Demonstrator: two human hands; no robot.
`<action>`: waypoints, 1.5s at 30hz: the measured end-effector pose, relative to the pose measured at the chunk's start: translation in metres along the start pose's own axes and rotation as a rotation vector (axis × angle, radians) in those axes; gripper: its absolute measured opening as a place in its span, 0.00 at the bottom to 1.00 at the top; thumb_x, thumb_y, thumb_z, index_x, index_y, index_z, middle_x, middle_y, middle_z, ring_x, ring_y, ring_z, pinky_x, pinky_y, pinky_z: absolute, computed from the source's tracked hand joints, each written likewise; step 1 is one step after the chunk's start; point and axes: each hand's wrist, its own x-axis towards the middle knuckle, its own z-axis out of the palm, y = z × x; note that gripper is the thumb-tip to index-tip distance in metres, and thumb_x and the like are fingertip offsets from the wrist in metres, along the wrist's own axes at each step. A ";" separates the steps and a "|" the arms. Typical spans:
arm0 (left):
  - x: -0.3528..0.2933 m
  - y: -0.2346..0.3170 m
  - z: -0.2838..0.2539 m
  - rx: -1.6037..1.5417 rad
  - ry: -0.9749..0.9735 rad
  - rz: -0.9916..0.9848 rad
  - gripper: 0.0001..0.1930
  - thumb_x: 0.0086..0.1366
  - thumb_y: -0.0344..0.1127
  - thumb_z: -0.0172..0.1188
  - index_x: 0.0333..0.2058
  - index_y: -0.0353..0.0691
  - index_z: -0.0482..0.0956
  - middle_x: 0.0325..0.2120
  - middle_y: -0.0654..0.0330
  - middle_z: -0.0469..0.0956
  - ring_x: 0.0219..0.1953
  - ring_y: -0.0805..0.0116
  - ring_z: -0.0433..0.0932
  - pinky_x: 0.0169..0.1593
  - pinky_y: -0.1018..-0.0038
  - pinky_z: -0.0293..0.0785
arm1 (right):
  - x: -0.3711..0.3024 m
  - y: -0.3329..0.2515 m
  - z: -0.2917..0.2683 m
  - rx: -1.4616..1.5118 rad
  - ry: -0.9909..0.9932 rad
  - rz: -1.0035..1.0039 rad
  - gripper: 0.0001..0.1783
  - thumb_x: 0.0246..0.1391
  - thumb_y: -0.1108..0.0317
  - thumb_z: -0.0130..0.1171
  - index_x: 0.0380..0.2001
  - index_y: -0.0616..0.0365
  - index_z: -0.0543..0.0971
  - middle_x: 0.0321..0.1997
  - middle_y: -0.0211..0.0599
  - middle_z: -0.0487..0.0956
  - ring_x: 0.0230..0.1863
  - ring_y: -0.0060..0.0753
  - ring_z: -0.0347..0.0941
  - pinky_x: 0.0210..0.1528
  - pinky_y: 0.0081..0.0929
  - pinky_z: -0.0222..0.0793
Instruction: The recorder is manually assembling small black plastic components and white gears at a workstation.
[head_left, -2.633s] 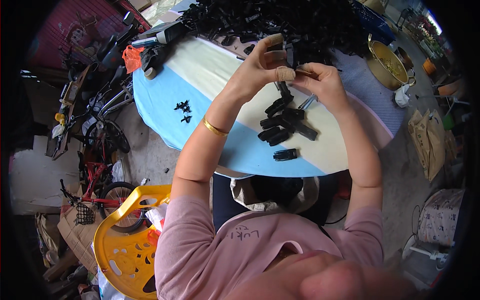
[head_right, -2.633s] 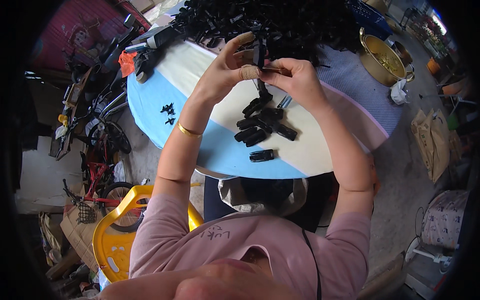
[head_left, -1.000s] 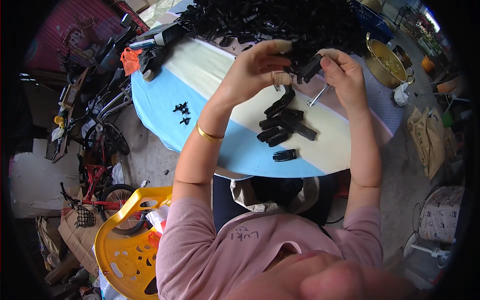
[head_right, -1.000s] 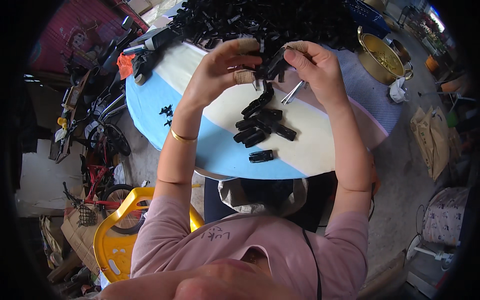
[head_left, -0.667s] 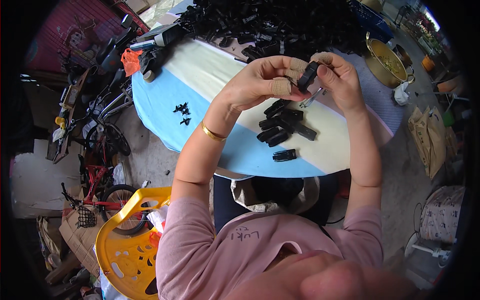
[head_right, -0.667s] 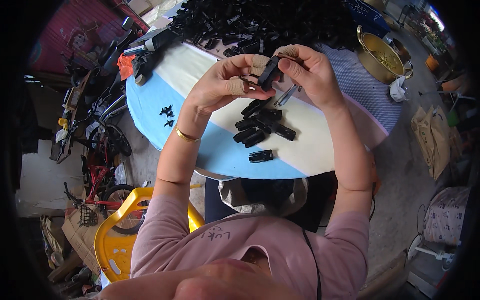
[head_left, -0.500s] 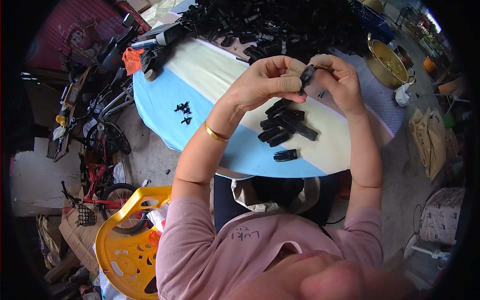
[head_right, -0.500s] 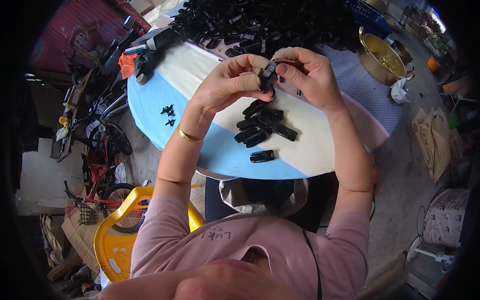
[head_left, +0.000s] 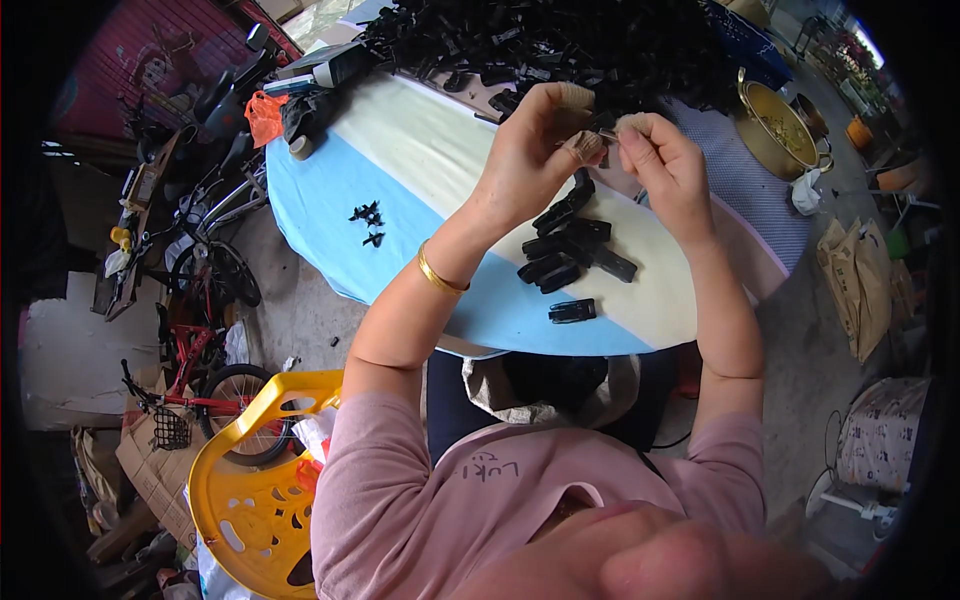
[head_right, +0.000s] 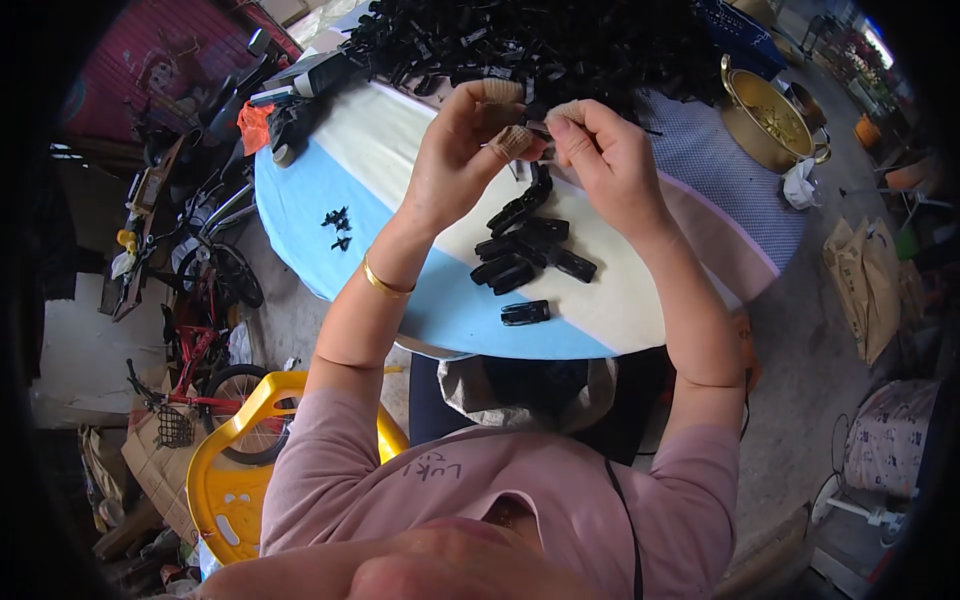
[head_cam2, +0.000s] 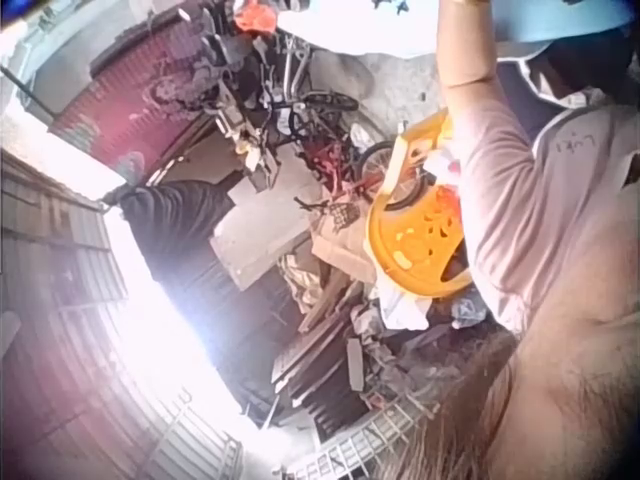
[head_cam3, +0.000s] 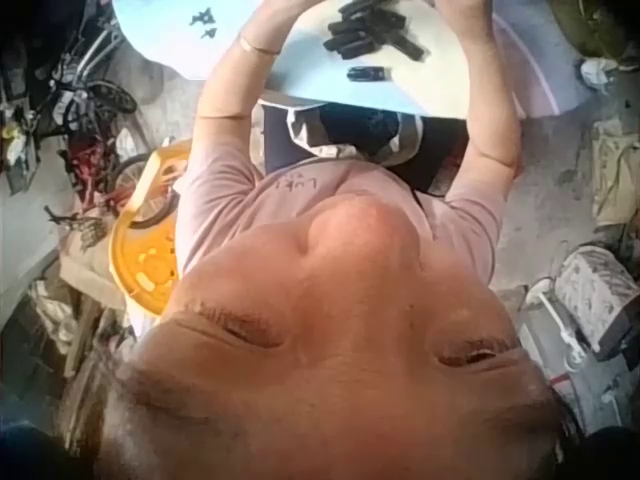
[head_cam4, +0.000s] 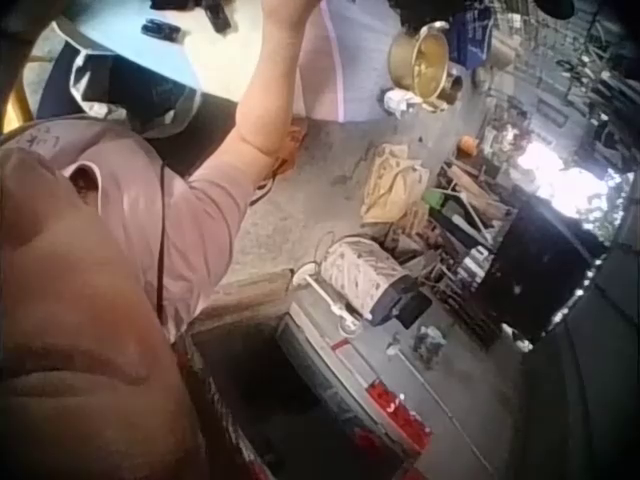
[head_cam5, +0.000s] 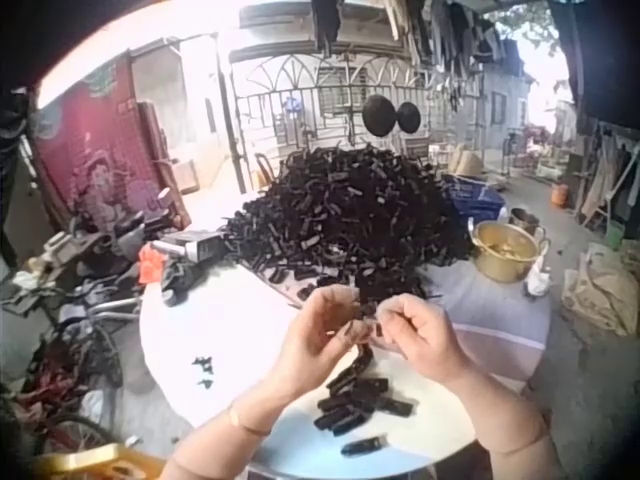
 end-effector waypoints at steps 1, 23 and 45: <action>0.000 0.003 0.003 -0.021 0.039 0.003 0.12 0.57 0.22 0.52 0.41 0.30 0.67 0.32 0.57 0.74 0.35 0.71 0.75 0.41 0.76 0.73 | 0.000 -0.001 0.000 0.001 0.000 0.001 0.07 0.57 0.69 0.46 0.31 0.61 0.72 0.19 0.20 0.65 0.21 0.08 0.54 0.22 0.08 0.49; 0.003 -0.005 -0.005 0.533 0.049 0.113 0.13 0.45 0.23 0.64 0.32 0.32 0.75 0.24 0.58 0.75 0.25 0.70 0.74 0.31 0.79 0.71 | 0.009 0.009 -0.010 -0.023 -0.194 0.327 0.11 0.57 0.65 0.47 0.25 0.58 0.73 0.16 0.19 0.64 0.18 0.08 0.54 0.19 0.09 0.48; 0.019 -0.058 -0.032 0.853 0.023 0.027 0.20 0.49 0.32 0.55 0.43 0.38 0.71 0.27 0.53 0.73 0.32 0.58 0.70 0.40 0.69 0.67 | -0.001 0.005 0.006 -0.503 -0.347 0.068 0.10 0.42 0.67 0.62 0.22 0.63 0.75 0.13 0.33 0.69 0.15 0.23 0.62 0.21 0.20 0.58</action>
